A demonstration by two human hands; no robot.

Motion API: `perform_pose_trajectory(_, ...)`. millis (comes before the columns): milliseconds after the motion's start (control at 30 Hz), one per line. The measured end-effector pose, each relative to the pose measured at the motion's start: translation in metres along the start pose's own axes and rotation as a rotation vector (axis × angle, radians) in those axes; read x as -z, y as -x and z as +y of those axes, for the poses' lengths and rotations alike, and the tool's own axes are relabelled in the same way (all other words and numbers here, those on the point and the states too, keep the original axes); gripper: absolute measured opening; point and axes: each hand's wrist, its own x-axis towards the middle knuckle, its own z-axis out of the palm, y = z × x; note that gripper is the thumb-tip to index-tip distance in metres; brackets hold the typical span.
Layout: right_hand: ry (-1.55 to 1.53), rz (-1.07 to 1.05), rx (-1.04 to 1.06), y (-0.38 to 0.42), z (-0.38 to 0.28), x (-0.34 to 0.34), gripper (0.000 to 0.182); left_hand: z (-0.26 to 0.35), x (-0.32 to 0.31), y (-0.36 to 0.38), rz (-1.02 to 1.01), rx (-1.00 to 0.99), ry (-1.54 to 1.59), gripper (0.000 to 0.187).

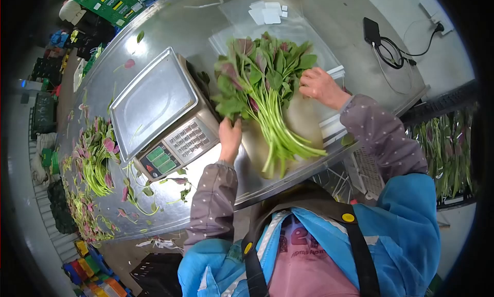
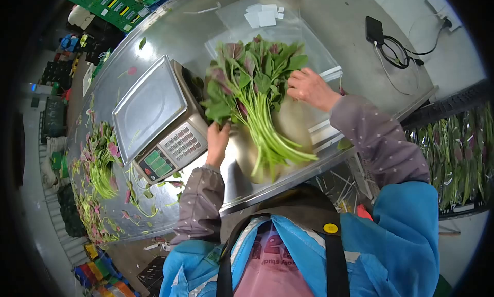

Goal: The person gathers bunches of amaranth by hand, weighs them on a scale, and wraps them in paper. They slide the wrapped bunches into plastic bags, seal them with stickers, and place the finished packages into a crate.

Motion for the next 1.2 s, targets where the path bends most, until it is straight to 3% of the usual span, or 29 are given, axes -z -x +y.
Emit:
perform_pose_trajectory(33, 0.003, -0.007, -0.005, -0.006, -0.008, 0.013, 0.006, 0.019, 0.005, -0.002, -0.034, -0.001, 0.039, 0.018)
perform_pose_trajectory(167, 0.014, -0.168, 0.143, -0.007, -0.075, 0.055, 0.009, 0.073, 0.028, -0.016, -0.141, -0.381, -0.599, 0.011)
perform_pose_trajectory(200, -0.030, -0.200, 0.138, -0.004, -0.100, 0.062, 0.008, 0.083, 0.025, -0.013, -0.155, -0.385, -0.590, 0.011)
perform_pose_trajectory(267, -0.074, -0.272, 0.152, 0.007, -0.151, 0.058, 0.007, 0.093, 0.010, 0.005, -0.256, -0.737, -0.671, 0.011)
perform_pose_trajectory(367, -0.409, -0.461, 0.081, 0.013, -0.197, 0.061, 0.011, 0.094, -0.024, 0.058, -0.549, -0.732, -0.856, 0.012)
perform_pose_trajectory(433, -0.496, -0.544, -0.018, -0.023, -0.191, 0.104, 0.013, 0.086, -0.038, 0.088, -0.574, -0.814, -0.829, 0.012)
perform_pose_trajectory(467, -0.722, -0.406, -0.263, -0.030, -0.180, 0.110, 0.015, 0.092, -0.036, 0.097, -0.647, -0.879, -0.813, 0.022)
perform_pose_trajectory(500, -0.933, -0.250, -0.508, -0.033, -0.166, 0.110, 0.019, 0.087, -0.034, 0.103, -0.683, -0.796, -0.691, 0.028)
perform_pose_trajectory(533, -0.934, -0.248, -0.519, -0.026, -0.156, 0.099, 0.019, 0.081, -0.032, 0.109, -0.713, -0.715, -0.566, 0.035)
perform_pose_trajectory(567, -1.029, -0.347, -0.608, -0.009, -0.146, 0.079, 0.024, 0.088, -0.033, 0.116, -0.605, -0.909, -0.793, 0.040)
perform_pose_trajectory(600, -1.122, -0.445, -0.691, 0.010, -0.137, 0.056, 0.032, 0.088, -0.026, 0.117, -0.606, -0.909, -0.795, 0.040)
perform_pose_trajectory(667, -1.295, -0.641, -0.843, 0.030, -0.122, 0.031, 0.051, 0.090, 0.000, 0.121, -0.461, -1.110, -0.610, 0.032)
perform_pose_trajectory(700, -1.310, -0.773, -0.662, 0.027, -0.130, 0.042, 0.063, 0.092, 0.014, 0.124, -0.406, -1.178, -0.550, 0.030)
perform_pose_trajectory(767, -1.283, -0.739, -0.706, 0.027, -0.144, 0.058, 0.074, 0.095, 0.049, 0.147, -0.588, -0.897, -0.431, 0.026)
perform_pose_trajectory(800, -1.229, -0.695, -0.667, 0.030, -0.150, 0.062, 0.079, 0.082, 0.059, 0.152, -0.591, -0.903, -0.437, 0.026)
perform_pose_trajectory(867, -1.116, -0.640, -0.605, 0.039, -0.161, 0.063, 0.089, 0.052, 0.067, 0.151, -0.672, -1.095, -0.765, 0.018)
perform_pose_trajectory(967, -0.907, -0.895, -0.682, 0.022, -0.182, 0.087, 0.099, 0.066, 0.055, 0.137, -0.581, -1.159, -0.748, 0.010)
perform_pose_trajectory(1033, -0.846, -0.869, -0.666, 0.025, -0.194, 0.085, 0.101, 0.084, 0.042, 0.121, -0.532, -1.201, -0.692, 0.009)
perform_pose_trajectory(1167, -0.847, -0.689, -0.835, 0.035, -0.196, 0.090, 0.095, 0.105, 0.016, 0.079, -0.568, -1.198, -0.673, 0.020)
perform_pose_trajectory(1200, -0.873, -0.656, -0.882, 0.043, -0.191, 0.092, 0.093, 0.105, 0.009, 0.056, -0.480, -1.175, -0.577, 0.021)
